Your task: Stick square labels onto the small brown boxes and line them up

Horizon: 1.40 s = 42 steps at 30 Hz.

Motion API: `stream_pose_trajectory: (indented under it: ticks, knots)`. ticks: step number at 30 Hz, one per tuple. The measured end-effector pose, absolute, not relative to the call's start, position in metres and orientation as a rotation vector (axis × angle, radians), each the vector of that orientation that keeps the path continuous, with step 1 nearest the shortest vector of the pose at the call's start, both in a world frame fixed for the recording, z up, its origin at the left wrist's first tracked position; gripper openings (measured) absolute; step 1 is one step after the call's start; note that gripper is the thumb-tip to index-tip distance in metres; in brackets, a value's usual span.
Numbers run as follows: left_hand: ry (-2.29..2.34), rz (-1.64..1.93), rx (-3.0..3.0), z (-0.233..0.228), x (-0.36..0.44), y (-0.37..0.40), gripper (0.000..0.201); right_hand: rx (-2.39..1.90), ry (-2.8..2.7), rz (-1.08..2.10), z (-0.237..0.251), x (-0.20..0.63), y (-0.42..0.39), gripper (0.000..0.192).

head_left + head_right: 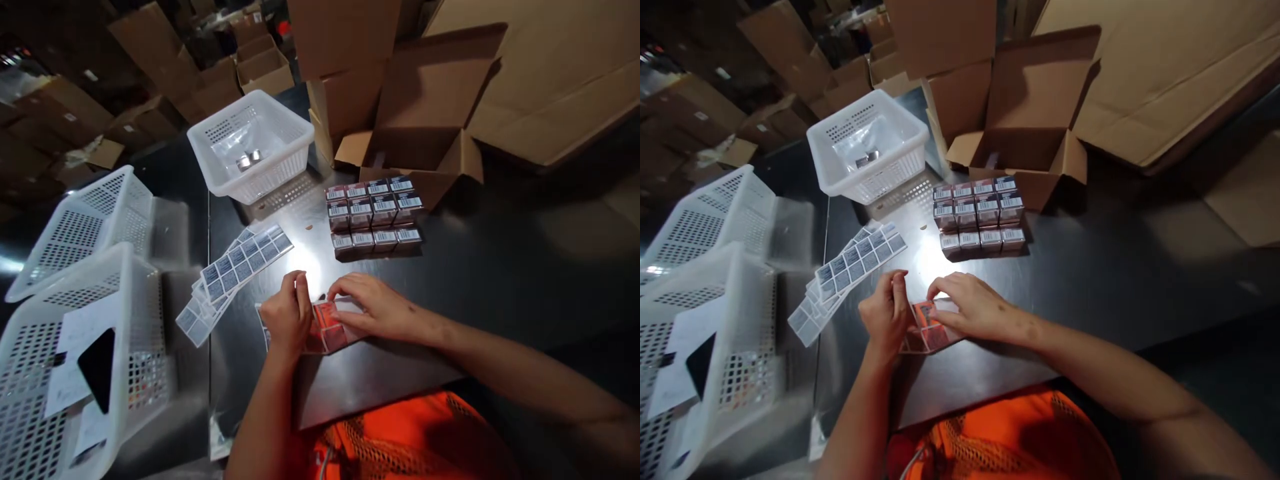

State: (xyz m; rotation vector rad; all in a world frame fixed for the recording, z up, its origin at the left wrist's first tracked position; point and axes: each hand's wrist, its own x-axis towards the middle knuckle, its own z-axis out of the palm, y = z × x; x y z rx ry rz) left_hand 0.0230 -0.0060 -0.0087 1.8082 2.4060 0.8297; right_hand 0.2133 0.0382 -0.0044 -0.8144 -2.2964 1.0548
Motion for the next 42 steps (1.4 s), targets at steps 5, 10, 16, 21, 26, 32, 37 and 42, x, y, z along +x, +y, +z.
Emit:
stream_pose_trajectory:
  ticks: [5,10,16,21,26,32,37,42]
  knots:
    - [2.512,0.623,1.748,-0.008,0.026,-0.004,0.031,-0.678,-2.288,0.520,-0.011,0.207,0.028,0.006]
    - [2.439,0.562,1.800,-0.008,0.026,-0.003,0.028,-0.619,-2.294,0.466,-0.011,0.205,0.023,0.007]
    - [2.512,0.502,1.656,-0.003,0.020,0.001,0.027,-0.419,-1.952,0.724,0.015,0.218,0.039,0.008]
    - [2.448,0.444,1.655,0.000,0.021,0.003,0.030,-0.813,-2.138,0.039,0.023,0.230,0.088,0.061]
    - [2.156,0.735,1.545,0.003,0.021,0.001,0.037,-0.964,-2.369,-0.172,0.008,0.216,0.131,0.070]
    - [1.529,1.104,1.202,0.006,0.017,-0.002,0.057,-0.703,-2.175,0.005,-0.002,0.217,0.109,0.040]
    - [1.351,1.124,1.072,0.009,0.022,-0.003,0.068,-0.249,-2.278,0.219,-0.013,0.221,0.061,0.017]
    - [1.400,1.124,1.103,0.006,0.026,-0.004,0.065,-0.371,-1.985,0.592,0.007,0.235,0.044,0.050]
